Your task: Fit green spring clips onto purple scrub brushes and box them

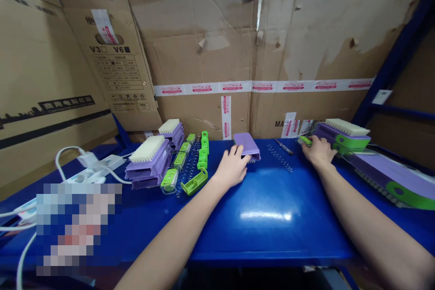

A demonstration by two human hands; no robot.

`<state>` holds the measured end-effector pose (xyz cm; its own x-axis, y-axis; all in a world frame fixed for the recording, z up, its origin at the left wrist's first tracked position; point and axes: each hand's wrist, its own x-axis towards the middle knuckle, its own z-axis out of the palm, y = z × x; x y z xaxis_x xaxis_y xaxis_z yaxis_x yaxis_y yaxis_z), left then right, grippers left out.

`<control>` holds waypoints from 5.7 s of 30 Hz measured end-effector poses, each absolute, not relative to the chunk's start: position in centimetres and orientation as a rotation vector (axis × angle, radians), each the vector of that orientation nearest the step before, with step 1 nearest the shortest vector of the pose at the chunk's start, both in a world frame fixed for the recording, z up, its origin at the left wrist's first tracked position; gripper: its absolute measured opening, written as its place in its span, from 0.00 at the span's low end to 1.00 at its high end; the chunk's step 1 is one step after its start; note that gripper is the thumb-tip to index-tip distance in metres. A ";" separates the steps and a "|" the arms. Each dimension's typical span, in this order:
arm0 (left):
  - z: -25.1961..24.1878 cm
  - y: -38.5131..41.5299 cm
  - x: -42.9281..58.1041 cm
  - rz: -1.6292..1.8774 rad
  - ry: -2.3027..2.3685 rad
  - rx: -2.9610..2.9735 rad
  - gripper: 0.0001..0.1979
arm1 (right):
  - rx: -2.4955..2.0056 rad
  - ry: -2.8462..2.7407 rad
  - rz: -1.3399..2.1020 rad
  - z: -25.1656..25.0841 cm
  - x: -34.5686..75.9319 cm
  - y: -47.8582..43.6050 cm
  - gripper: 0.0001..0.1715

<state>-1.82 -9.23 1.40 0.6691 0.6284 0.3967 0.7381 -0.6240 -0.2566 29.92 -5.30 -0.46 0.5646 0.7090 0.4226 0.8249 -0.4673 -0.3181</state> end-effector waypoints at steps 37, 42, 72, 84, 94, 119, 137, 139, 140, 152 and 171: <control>1.3 -9.4 -1.6 -0.363 -1.126 -2.454 0.22 | -2.027 -1.324 -0.583 2.3 27.3 -6.1 0.19; 0.8 -9.3 -1.4 -0.402 -1.212 -2.407 0.24 | -1.845 -1.592 -0.653 2.6 22.7 -6.2 0.20; 0.4 -9.3 -0.8 -0.582 -1.324 -2.494 0.30 | -1.224 -1.834 0.155 2.9 17.7 -7.3 0.19; 1.5 -9.1 -1.1 -0.423 -1.449 -2.553 0.13 | -1.206 -1.832 0.755 2.1 17.3 -7.0 0.26; 1.2 -8.8 -1.4 -0.409 -1.580 -2.470 0.18 | -2.164 -1.905 -0.174 2.6 20.3 -7.4 0.26; 1.8 -8.5 -1.7 -0.976 -1.448 -2.640 0.16 | -0.964 -1.251 1.643 3.4 19.3 -7.9 0.15; 1.4 -7.9 -1.7 -1.165 -1.379 -2.774 0.12 | -0.943 -1.194 1.575 1.4 16.2 -7.4 0.14; 1.3 -7.9 -1.7 -1.169 -1.345 -2.746 0.11 | -0.937 -1.161 1.573 1.4 16.1 -7.3 0.13; 1.3 -7.9 -1.6 -1.175 -1.319 -2.742 0.11 | -0.932 -1.148 1.573 1.4 16.1 -7.3 0.13; 0.8 -7.2 -1.6 -1.305 -1.092 -2.766 0.13 | -0.961 -1.015 1.609 1.8 15.9 -7.6 0.11; 1.7 -8.2 -1.3 -1.648 -1.189 -2.872 0.05 | -0.899 -0.970 1.596 2.2 15.0 -7.9 0.07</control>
<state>-1.29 -8.16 1.67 0.3560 0.7047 0.6138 0.3603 -0.7095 0.6057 15.02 -7.94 2.17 -0.2030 0.9755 -0.0843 -0.3744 -0.1569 -0.9139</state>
